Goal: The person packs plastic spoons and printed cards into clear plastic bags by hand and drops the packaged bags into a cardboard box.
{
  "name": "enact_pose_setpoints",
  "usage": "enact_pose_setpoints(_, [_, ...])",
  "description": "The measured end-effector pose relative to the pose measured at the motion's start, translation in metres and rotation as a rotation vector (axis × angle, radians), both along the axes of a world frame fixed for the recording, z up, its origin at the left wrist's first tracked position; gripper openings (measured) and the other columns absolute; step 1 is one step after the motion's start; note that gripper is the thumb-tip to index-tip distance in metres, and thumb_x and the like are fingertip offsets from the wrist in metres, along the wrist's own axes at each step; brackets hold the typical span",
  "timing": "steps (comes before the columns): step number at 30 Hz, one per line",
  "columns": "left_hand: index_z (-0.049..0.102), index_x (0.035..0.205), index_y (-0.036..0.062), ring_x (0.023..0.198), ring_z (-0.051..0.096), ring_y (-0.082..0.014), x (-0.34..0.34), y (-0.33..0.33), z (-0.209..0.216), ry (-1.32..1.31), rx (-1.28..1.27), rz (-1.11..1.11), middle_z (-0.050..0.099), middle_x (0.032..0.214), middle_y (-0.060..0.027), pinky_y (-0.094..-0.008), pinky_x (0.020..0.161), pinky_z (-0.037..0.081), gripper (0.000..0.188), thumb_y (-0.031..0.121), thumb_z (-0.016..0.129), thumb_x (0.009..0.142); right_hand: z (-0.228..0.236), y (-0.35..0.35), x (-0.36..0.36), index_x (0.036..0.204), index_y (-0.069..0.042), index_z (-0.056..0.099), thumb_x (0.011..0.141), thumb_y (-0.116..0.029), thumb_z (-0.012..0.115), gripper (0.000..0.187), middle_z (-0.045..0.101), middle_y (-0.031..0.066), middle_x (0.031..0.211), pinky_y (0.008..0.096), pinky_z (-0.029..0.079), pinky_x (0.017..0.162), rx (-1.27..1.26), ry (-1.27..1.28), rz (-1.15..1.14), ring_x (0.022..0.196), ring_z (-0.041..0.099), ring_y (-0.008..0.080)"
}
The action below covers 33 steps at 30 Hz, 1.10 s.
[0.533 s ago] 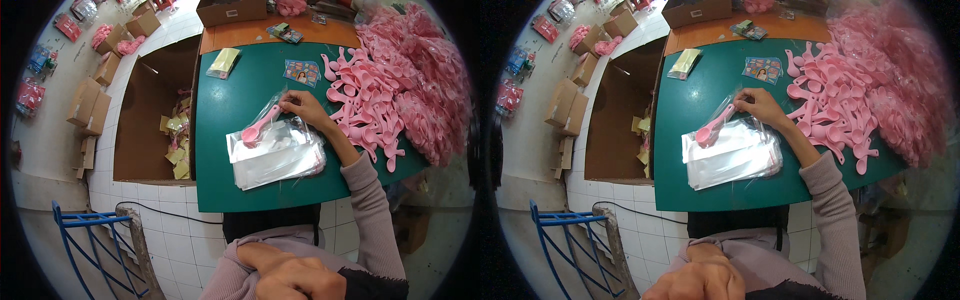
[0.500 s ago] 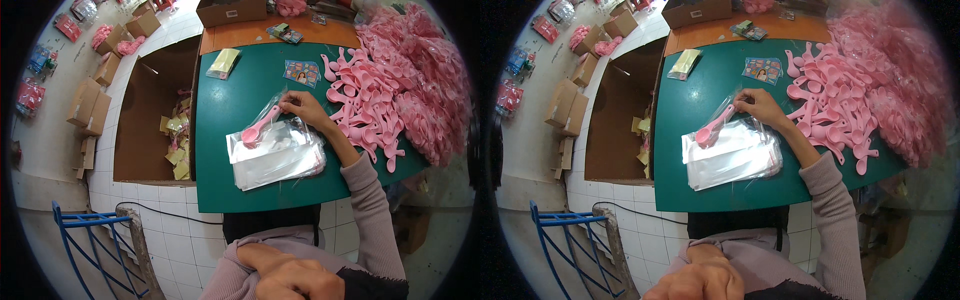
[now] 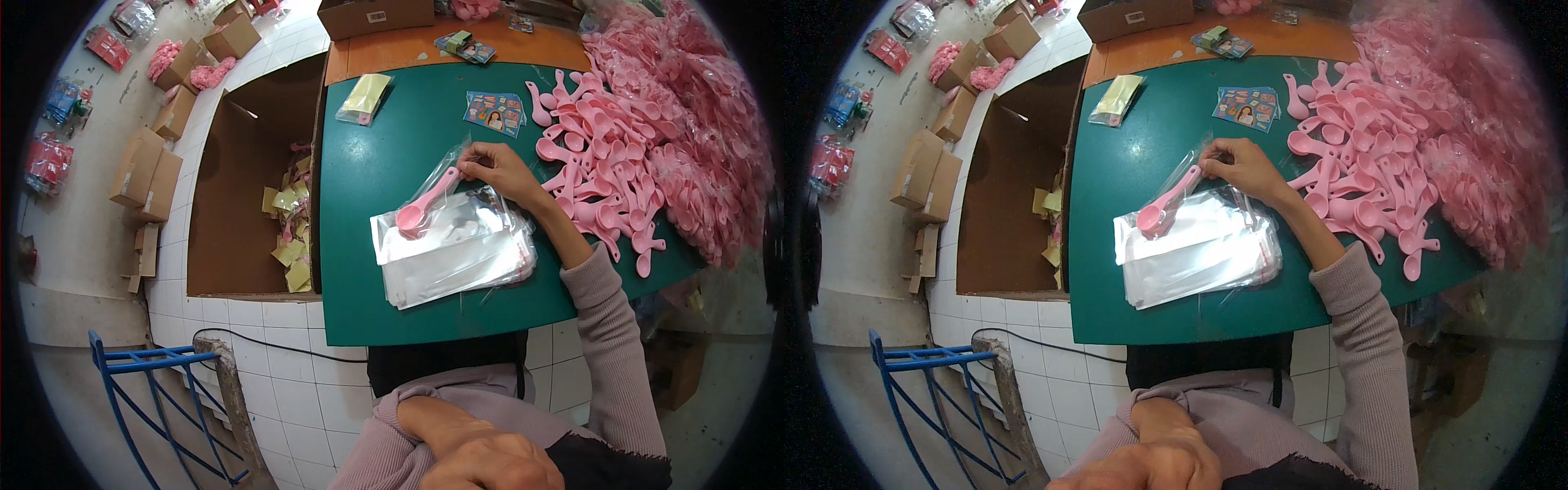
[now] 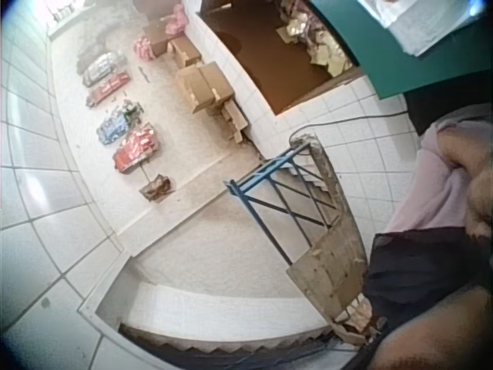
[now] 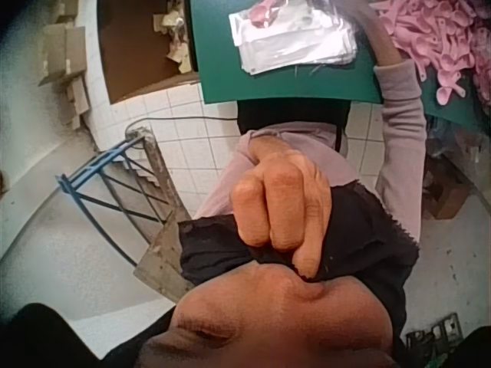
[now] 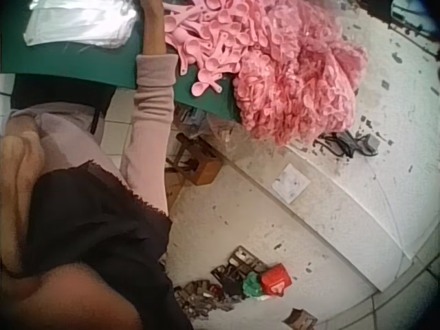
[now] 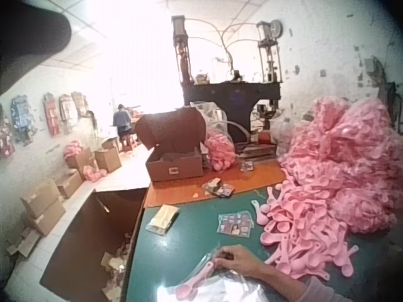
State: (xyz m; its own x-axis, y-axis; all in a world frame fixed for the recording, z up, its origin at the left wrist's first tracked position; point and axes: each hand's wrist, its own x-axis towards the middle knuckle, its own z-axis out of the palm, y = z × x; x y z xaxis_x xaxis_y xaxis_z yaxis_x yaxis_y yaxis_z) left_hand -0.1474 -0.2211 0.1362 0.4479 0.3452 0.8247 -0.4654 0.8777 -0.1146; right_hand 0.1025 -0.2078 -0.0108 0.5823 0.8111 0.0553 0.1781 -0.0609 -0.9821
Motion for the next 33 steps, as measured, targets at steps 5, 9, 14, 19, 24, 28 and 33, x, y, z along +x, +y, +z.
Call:
enact_pose_setpoints(5, [0.058, 0.08, -0.0001, 0.082, 0.057, -0.0298, 0.003, 0.002, -0.004, -0.011, 0.009, 0.003, 0.044, 0.094, -0.0174, -0.0353, 0.065, 0.054, 0.016, 0.015, 0.054, 0.085, 0.001, 0.0, -0.001, 0.083, 0.004, 0.059, 0.08, -0.011, 0.057, 0.015, 0.06, 0.0053, 0.073, 0.0214, 0.045, 0.065, 0.024, 0.022, 0.001, 0.068, 0.055, 0.0091])
enact_pose_setpoints(9, [0.058, 0.081, 0.0001, 0.083, 0.057, -0.0299, 0.005, 0.005, -0.007, -0.017, 0.015, 0.008, 0.043, 0.094, -0.0175, -0.0356, 0.065, 0.054, 0.016, 0.015, 0.054, 0.085, 0.003, 0.0, -0.003, 0.084, 0.004, 0.059, 0.08, -0.012, 0.057, 0.016, 0.06, 0.0054, 0.073, 0.0212, 0.045, 0.065, 0.004, 0.012, 0.0, 0.068, 0.055, 0.009])
enact_pose_setpoints(14, [0.058, 0.082, 0.0004, 0.084, 0.057, -0.0301, 0.009, 0.012, -0.011, -0.02, 0.037, 0.028, 0.043, 0.095, -0.0177, -0.0359, 0.065, 0.054, 0.016, 0.015, 0.054, 0.086, 0.002, 0.0, -0.001, 0.083, 0.003, 0.059, 0.08, -0.011, 0.057, 0.015, 0.06, 0.0052, 0.073, 0.0211, 0.045, 0.065, 0.002, 0.013, -0.007, 0.068, 0.055, 0.0089])
enact_pose_setpoints(19, [0.058, 0.083, 0.0006, 0.085, 0.057, -0.0302, 0.011, 0.025, -0.018, -0.011, 0.076, 0.072, 0.043, 0.096, -0.0178, -0.0362, 0.066, 0.054, 0.015, 0.015, 0.054, 0.086, 0.006, 0.003, -0.003, 0.083, 0.003, 0.06, 0.08, -0.01, 0.057, 0.014, 0.06, 0.0048, 0.073, 0.0209, 0.045, 0.065, 0.015, 0.019, -0.003, 0.068, 0.055, 0.0087])
enact_pose_setpoints(24, [0.042, 0.075, 0.003, 0.064, 0.051, -0.0263, -0.002, 0.038, -0.036, 0.397, 0.109, -0.084, 0.038, 0.083, -0.0124, -0.0366, 0.064, 0.043, 0.014, 0.008, 0.051, 0.085, 0.0, -0.006, -0.001, 0.083, 0.003, 0.06, 0.08, -0.01, 0.057, 0.013, 0.061, 0.0043, 0.074, 0.0205, 0.044, 0.064, 0.006, 0.007, -0.012, 0.068, 0.055, 0.008])
enact_pose_setpoints(28, [0.044, 0.079, 0.0028, 0.07, 0.051, -0.0268, -0.006, 0.038, -0.037, 0.539, 0.059, -0.079, 0.036, 0.085, -0.0122, -0.0383, 0.07, 0.042, 0.01, 0.006, 0.052, 0.085, 0.004, -0.001, -0.004, 0.086, 0.003, 0.058, 0.082, -0.01, 0.056, 0.014, 0.06, 0.0047, 0.076, 0.0211, 0.045, 0.067, 0.006, 0.048, 0.017, 0.071, 0.055, 0.0087])
enact_pose_setpoints(33, [0.044, 0.081, 0.0039, 0.07, 0.051, -0.025, -0.006, 0.039, -0.037, 0.63, 0.026, -0.069, 0.036, 0.085, -0.0118, -0.037, 0.07, 0.043, 0.01, 0.004, 0.054, 0.084, 0.004, -0.002, -0.002, 0.087, 0.003, 0.057, 0.083, -0.011, 0.056, 0.015, 0.059, 0.0052, 0.078, 0.0218, 0.046, 0.07, -0.045, 0.045, 0.027, 0.073, 0.056, 0.0093])
